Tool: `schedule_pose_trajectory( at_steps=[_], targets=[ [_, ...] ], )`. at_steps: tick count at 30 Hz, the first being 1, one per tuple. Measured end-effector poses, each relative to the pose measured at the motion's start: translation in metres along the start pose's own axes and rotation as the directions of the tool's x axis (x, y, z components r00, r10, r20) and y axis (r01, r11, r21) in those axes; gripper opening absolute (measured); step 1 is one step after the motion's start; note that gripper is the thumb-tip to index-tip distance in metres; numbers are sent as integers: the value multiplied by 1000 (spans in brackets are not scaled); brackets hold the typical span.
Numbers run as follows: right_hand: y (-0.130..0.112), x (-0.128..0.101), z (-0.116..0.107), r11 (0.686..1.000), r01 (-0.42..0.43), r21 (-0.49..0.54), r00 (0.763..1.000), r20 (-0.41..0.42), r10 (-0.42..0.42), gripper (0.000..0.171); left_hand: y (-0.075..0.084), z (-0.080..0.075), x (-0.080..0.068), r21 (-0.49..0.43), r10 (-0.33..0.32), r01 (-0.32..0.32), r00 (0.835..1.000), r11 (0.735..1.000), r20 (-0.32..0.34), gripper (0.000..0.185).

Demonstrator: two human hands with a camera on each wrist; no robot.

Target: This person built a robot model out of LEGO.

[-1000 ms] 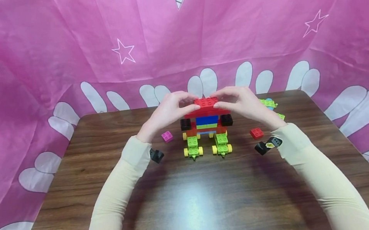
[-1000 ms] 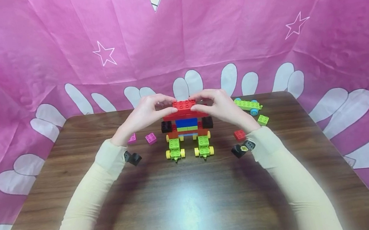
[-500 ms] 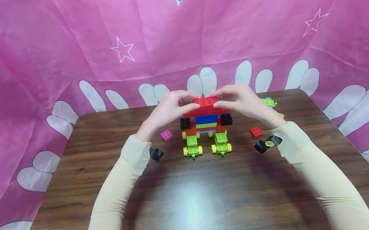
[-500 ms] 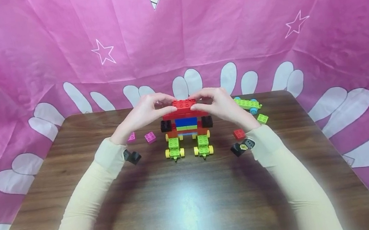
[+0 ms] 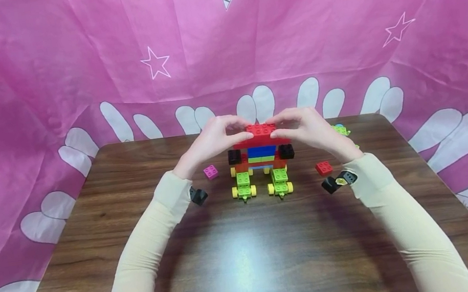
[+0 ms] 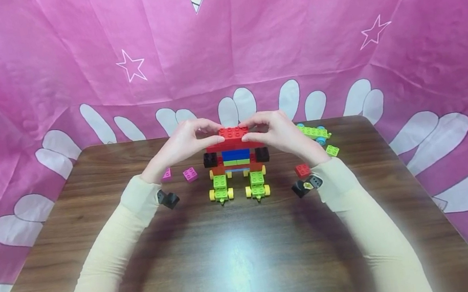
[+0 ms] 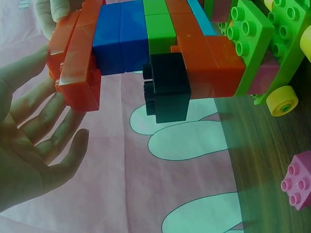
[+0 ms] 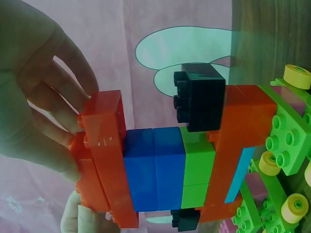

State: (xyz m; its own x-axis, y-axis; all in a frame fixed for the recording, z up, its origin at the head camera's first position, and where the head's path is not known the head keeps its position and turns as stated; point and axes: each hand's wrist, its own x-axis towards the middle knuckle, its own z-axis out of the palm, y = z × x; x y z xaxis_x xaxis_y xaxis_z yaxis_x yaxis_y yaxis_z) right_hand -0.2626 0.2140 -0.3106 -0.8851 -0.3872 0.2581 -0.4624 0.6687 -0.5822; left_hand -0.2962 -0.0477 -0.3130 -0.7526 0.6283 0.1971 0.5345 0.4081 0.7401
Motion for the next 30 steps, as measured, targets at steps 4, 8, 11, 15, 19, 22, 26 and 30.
schedule_pose_trajectory(
  at_steps=[4,8,11,15,19,22,26,30],
  targets=[
    [-2,1,-1,1000,9,-19,1000,12,-8,38,-2,1,-1,-12,4,-4,1000,1000,-7,35],
    [-3,2,0,1000,14,-27,1000,14,-13,38,-3,2,-1,-5,10,-10,1000,1000,-15,35],
    [-3,1,2,1000,14,-22,1000,7,-14,38,-2,3,-2,3,9,-9,1000,1000,-20,35],
    [-3,-1,3,1000,10,-12,1000,-15,-11,38,-1,4,-2,18,6,-6,1000,1000,-10,35],
    [-2,-3,5,1000,13,-10,999,-35,-13,38,1,2,-2,20,-2,2,1000,1000,12,35],
    [0,-3,5,1000,24,-8,999,-40,-25,39,1,-1,-1,26,-1,1,1000,1000,23,34],
    [1,-3,6,1000,21,-4,999,-36,-21,40,0,-1,1,41,5,-6,999,999,33,35],
    [0,-3,5,1000,-4,2,1000,-25,4,40,-1,1,1,31,10,-11,1000,999,28,34]
  ],
)
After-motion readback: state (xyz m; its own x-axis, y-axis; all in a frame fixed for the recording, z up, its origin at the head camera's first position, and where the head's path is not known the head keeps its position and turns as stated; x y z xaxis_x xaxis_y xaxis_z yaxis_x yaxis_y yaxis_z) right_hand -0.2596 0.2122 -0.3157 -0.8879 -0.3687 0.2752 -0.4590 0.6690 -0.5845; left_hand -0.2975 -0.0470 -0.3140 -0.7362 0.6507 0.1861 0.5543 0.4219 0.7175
